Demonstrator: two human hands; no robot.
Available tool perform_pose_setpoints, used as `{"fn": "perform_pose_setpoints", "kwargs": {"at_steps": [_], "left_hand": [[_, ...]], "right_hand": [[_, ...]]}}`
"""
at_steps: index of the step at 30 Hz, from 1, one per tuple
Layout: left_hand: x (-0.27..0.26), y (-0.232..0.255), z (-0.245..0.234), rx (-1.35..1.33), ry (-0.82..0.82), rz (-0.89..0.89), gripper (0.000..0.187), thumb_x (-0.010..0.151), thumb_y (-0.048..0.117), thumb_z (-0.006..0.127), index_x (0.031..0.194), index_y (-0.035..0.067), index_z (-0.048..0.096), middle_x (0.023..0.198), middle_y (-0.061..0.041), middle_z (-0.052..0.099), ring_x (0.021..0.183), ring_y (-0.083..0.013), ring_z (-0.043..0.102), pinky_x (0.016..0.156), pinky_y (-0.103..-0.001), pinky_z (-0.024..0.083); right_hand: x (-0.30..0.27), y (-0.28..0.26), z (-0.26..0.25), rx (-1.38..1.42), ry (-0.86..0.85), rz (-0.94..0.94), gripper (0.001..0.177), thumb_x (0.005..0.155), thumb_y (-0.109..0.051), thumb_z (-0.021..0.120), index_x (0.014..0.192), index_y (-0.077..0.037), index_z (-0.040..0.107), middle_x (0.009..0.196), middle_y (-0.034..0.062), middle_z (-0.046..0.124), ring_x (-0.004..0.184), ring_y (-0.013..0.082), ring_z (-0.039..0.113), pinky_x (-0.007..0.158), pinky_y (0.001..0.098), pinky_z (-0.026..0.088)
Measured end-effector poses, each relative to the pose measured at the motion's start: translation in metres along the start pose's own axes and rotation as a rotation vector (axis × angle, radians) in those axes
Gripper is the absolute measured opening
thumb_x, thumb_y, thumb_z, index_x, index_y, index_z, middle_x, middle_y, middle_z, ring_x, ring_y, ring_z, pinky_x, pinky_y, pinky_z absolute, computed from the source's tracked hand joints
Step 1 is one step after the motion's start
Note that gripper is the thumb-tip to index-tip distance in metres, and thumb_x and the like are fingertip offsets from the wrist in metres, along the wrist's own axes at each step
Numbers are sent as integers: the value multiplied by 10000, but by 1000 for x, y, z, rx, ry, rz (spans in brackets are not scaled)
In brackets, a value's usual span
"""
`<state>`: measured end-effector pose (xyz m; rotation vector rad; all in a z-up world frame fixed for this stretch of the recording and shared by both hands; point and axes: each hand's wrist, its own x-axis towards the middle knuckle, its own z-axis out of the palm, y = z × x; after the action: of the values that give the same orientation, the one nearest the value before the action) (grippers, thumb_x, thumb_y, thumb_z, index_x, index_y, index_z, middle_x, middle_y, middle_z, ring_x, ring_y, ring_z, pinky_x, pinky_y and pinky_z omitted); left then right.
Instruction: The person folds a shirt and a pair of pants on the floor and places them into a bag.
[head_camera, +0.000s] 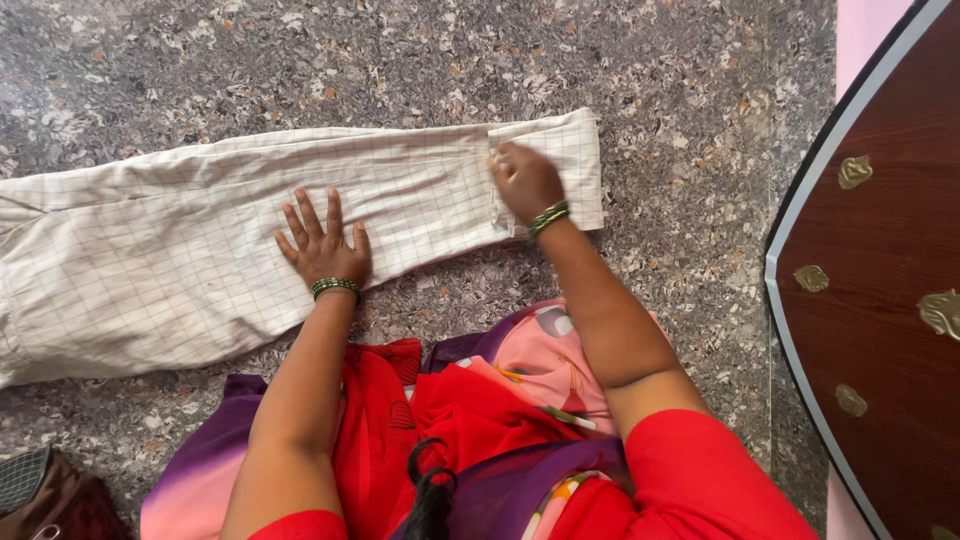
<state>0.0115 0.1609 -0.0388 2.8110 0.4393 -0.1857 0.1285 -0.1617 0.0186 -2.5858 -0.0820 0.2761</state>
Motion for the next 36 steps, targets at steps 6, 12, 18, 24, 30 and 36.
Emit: {"fn": "perform_pose_setpoints", "kwargs": {"at_steps": [6, 12, 18, 24, 30, 36], "left_hand": [[0, -1, 1, 7, -15, -6, 698, 1014, 512, 425, 1661, 400, 187, 1744, -40, -59, 1595, -269, -95, 1249, -601, -65], [-2, -2, 4, 2, 9, 0, 715, 997, 518, 451, 1654, 385, 204, 1741, -52, -40, 1592, -286, -79, 1243, -607, -60], [0, -1, 2, -8, 9, 4, 708, 1005, 523, 452, 1651, 388, 196, 1740, -57, -36, 1591, -297, -71, 1236, -608, -66], [15, 27, -32, 64, -193, -111, 726, 989, 551, 407, 1622, 399, 86, 1695, -14, -157, 1550, -259, -164, 1196, -617, -107], [13, 129, -31, -28, -307, 221, 666, 1083, 570, 258, 1642, 306, 11, 1690, -8, -195, 1556, -218, -161, 1247, -584, -74], [-3, 208, 0, 50, -427, 411, 652, 1068, 559, 200, 1630, 319, -26, 1680, 20, -204, 1547, -184, -151, 1229, -575, -112]], "right_hand": [[17, 84, 13, -420, 580, -114, 470, 1186, -435, 347, 1512, -106, 421, 1615, 216, 418, 1525, 376, 379, 1259, 536, 373], [13, 54, 39, -521, 160, 56, 711, 1050, -664, 186, 1659, -299, 177, 1725, 98, 69, 1591, 325, 54, 1252, 592, 7], [24, 71, 23, -480, 112, -12, 673, 1029, -596, 384, 1596, -252, 268, 1679, 139, 174, 1531, 338, 149, 1204, 600, 93], [5, 109, -38, -23, 339, 324, 632, 922, -285, 759, 1446, -58, 490, 1422, 159, 566, 1313, 287, 546, 1105, 434, 477], [3, 144, -30, 381, 195, 412, 654, 750, -188, 906, 1286, -20, 570, 1182, 163, 704, 1016, 243, 707, 886, 389, 590], [-7, 183, -26, 678, 3, 530, 527, 741, -62, 843, 1223, 19, 647, 1135, 156, 752, 942, 233, 753, 818, 366, 617]]}}
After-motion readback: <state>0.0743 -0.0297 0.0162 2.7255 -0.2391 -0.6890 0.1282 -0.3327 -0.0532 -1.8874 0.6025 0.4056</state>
